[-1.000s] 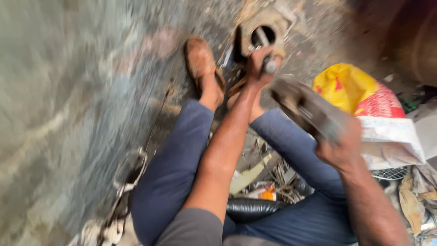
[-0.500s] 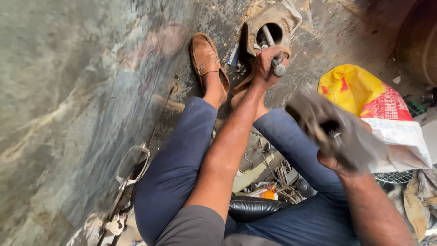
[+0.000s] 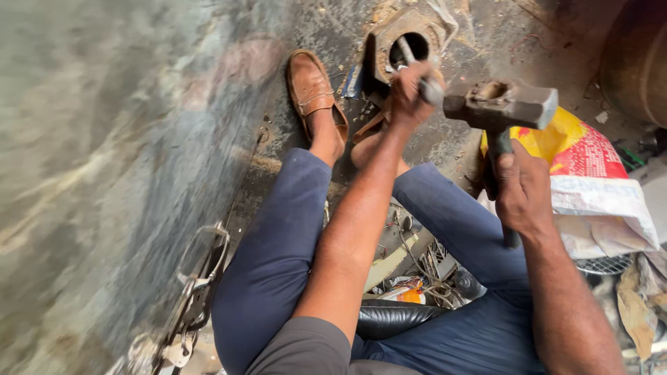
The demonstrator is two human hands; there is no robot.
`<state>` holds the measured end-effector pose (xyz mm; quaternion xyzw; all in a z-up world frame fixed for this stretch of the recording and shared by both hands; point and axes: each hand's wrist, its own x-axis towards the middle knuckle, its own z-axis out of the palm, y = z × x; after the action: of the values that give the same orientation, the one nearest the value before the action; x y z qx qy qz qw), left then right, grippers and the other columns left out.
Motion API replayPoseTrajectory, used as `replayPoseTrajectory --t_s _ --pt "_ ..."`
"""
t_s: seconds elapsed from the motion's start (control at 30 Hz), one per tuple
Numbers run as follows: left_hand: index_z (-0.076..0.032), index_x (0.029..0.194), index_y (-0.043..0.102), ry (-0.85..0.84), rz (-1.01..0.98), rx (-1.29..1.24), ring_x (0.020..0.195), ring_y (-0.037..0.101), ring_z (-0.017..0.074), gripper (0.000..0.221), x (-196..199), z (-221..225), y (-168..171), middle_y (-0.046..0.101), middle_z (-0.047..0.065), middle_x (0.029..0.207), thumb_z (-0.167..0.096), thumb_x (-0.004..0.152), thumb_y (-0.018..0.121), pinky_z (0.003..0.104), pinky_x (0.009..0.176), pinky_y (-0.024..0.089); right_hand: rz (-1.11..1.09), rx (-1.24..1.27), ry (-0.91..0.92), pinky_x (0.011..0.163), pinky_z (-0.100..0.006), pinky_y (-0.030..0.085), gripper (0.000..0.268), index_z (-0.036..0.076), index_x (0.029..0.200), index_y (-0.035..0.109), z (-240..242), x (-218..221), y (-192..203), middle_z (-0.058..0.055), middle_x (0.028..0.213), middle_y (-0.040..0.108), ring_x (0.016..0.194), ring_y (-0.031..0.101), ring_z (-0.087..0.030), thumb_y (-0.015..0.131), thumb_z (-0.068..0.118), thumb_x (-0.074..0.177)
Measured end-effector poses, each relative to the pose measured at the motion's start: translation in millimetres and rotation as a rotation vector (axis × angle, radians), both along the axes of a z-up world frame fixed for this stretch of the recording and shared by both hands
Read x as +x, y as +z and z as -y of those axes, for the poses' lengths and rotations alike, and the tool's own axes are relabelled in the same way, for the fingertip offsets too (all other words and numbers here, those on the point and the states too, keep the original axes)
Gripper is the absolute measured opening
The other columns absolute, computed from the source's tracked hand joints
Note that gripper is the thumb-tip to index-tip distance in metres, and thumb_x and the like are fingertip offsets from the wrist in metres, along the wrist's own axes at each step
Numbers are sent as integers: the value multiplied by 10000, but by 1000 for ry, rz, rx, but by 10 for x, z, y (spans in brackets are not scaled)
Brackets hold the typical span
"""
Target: The person disassembles and repairs a small electric motor part, using a hammer and punch to drive out a component before handling the internal pieces by hand.
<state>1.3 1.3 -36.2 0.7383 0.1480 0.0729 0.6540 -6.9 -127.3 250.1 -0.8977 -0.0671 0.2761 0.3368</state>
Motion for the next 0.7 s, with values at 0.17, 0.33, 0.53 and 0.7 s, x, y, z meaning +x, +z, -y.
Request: replayPoseTrajectory --t_s 0.17,0.33,0.53,0.7 --pt "-119 840 638 314 -421 -467 663 606 158 202 346 -377 -849 635 25 752 -265 771 759 301 565 493 -101 114 -132 542 -308 385 646 42 963 571 6 -14 43 -2 685 503 604 508 -126 327 618 1123" --pt "-139 694 509 479 -83 -893 627 489 112 222 165 -1106 -836 564 13 723 26 771 637 281 564 385 -77 94 -111 522 -315 383 643 27 988 581 34 54 17 -13 651 497 564 502 -140 321 601 1118" --pt "-136 628 418 405 -63 -856 585 413 103 305 123 -970 -406 475 -23 627 67 774 593 280 565 349 -109 82 -104 530 -327 402 611 27 955 555 31 71 -28 -26 635 513 560 527 -158 319 564 1128" --pt "-127 650 432 349 -78 -772 613 400 86 277 98 -922 -209 462 -53 653 65 776 586 280 581 343 -68 67 -47 558 -348 409 595 17 956 546 63 72 -87 -44 633 503 576 540 -181 326 534 1153"
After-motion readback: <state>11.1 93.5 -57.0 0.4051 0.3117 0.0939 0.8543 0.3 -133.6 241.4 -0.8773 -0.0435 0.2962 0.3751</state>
